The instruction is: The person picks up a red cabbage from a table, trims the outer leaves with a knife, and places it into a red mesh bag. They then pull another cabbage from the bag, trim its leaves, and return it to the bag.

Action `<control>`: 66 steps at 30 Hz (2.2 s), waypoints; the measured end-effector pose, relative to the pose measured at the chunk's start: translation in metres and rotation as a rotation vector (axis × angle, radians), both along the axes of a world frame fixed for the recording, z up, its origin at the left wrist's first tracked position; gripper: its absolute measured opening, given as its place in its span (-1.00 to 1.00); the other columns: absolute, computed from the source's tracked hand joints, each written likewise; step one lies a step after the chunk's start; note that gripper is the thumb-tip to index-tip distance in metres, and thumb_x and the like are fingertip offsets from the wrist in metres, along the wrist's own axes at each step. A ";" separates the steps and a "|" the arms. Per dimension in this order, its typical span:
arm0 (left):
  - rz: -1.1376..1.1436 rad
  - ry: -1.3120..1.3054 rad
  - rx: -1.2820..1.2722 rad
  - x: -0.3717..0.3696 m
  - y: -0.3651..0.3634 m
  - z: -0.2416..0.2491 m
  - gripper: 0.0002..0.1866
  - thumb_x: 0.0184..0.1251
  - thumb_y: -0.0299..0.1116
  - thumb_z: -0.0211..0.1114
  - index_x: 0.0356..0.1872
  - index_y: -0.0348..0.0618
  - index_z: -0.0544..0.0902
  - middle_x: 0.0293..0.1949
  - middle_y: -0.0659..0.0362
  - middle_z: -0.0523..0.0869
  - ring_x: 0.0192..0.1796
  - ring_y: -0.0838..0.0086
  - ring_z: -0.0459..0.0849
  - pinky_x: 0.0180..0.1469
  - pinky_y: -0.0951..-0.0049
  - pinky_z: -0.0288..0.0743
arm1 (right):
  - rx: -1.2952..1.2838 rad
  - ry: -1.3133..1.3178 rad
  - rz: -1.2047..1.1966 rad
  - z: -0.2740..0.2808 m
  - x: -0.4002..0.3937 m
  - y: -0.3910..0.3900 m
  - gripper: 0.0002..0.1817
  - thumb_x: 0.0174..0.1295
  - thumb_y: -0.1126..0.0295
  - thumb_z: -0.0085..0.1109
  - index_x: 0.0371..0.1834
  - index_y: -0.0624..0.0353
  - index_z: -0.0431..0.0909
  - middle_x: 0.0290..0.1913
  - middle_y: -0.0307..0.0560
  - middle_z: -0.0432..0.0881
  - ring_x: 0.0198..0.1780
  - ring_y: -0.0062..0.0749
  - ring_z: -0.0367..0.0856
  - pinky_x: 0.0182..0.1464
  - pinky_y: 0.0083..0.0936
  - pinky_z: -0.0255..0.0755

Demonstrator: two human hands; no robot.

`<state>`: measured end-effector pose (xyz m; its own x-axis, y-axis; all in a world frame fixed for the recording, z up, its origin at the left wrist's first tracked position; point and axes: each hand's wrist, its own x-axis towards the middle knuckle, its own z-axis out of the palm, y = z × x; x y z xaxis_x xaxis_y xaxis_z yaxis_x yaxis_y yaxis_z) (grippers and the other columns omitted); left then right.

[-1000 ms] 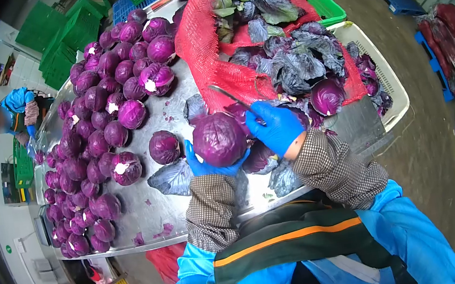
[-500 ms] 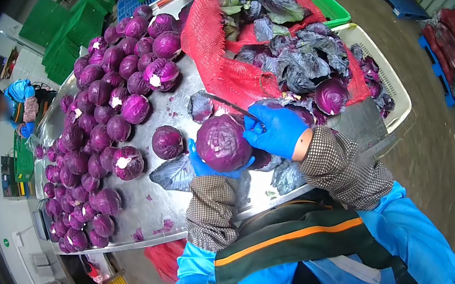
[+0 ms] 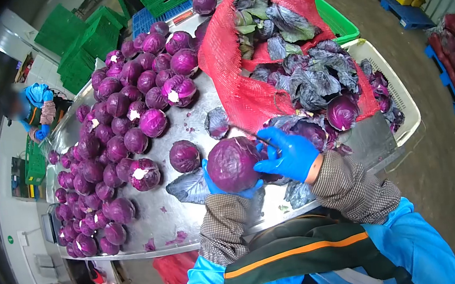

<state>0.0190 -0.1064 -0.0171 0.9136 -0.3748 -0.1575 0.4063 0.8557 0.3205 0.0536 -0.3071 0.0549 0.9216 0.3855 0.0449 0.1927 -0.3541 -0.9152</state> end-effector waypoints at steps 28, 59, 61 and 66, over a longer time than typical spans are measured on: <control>0.043 -0.384 2.091 -0.019 0.001 -0.041 0.34 -0.57 0.17 0.58 0.29 -0.31 0.04 0.04 -0.23 0.29 0.08 0.01 0.42 0.10 0.14 0.39 | -0.347 0.171 -0.010 -0.098 -0.005 0.003 -0.59 0.20 0.10 -0.05 0.01 0.11 0.42 -0.25 0.18 0.58 -0.21 0.08 0.57 -0.10 -0.13 0.45; 0.230 -0.551 1.746 -0.020 -0.008 -0.011 0.24 -0.55 0.07 0.62 0.26 -0.32 0.17 0.07 -0.12 0.36 0.13 0.11 0.41 0.20 0.19 0.30 | -0.394 0.306 0.028 -0.058 0.037 -0.006 -0.43 0.12 0.02 0.06 0.10 0.16 0.33 0.03 0.18 0.51 0.01 0.03 0.52 0.02 -0.22 0.40; 0.283 -0.738 1.793 -0.014 -0.008 -0.004 0.23 -0.55 0.05 0.63 0.25 -0.34 0.17 0.07 -0.13 0.36 0.13 0.09 0.41 0.16 0.20 0.34 | -0.333 0.112 0.055 -0.042 0.022 -0.002 -0.51 0.09 0.09 0.09 0.02 0.16 0.38 -0.06 0.14 0.54 -0.06 0.03 0.54 -0.05 -0.24 0.43; 0.190 -0.763 1.753 -0.014 -0.009 0.015 0.25 -0.55 0.01 0.64 0.28 -0.29 0.13 0.09 -0.12 0.35 0.13 0.11 0.40 0.17 0.22 0.35 | -0.481 -0.088 -0.008 -0.027 0.013 -0.001 -0.65 0.09 0.18 0.07 -0.10 0.10 0.44 -0.20 0.14 0.58 -0.20 0.07 0.57 -0.19 -0.15 0.46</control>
<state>0.0050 -0.1149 -0.0018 0.9649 -0.1672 0.2025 -0.2620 -0.5640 0.7831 0.0665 -0.3085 0.0282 0.9253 0.3748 -0.0584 0.2577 -0.7342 -0.6281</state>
